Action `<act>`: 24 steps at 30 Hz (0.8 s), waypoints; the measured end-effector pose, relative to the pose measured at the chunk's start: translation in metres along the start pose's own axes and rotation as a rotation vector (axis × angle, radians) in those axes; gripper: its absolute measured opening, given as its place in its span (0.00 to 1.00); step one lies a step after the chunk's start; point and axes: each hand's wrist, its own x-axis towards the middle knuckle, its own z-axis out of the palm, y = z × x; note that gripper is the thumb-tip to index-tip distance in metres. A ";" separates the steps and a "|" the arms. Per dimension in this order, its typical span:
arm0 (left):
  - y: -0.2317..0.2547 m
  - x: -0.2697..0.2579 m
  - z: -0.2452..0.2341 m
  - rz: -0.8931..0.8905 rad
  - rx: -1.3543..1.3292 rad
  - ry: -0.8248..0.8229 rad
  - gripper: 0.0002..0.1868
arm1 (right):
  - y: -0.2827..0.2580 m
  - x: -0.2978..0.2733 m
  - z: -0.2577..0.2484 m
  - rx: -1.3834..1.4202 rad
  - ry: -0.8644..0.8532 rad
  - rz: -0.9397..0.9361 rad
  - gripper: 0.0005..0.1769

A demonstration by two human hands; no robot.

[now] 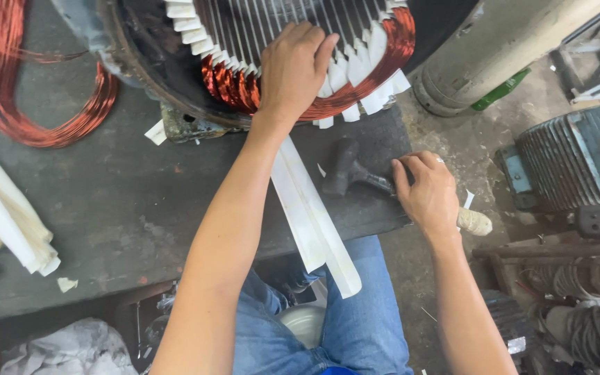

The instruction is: Seating copper windings into a motor stator using hands and a rubber mallet

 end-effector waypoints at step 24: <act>0.007 0.000 -0.005 -0.061 -0.024 -0.049 0.24 | 0.002 -0.002 0.000 0.026 0.012 -0.013 0.16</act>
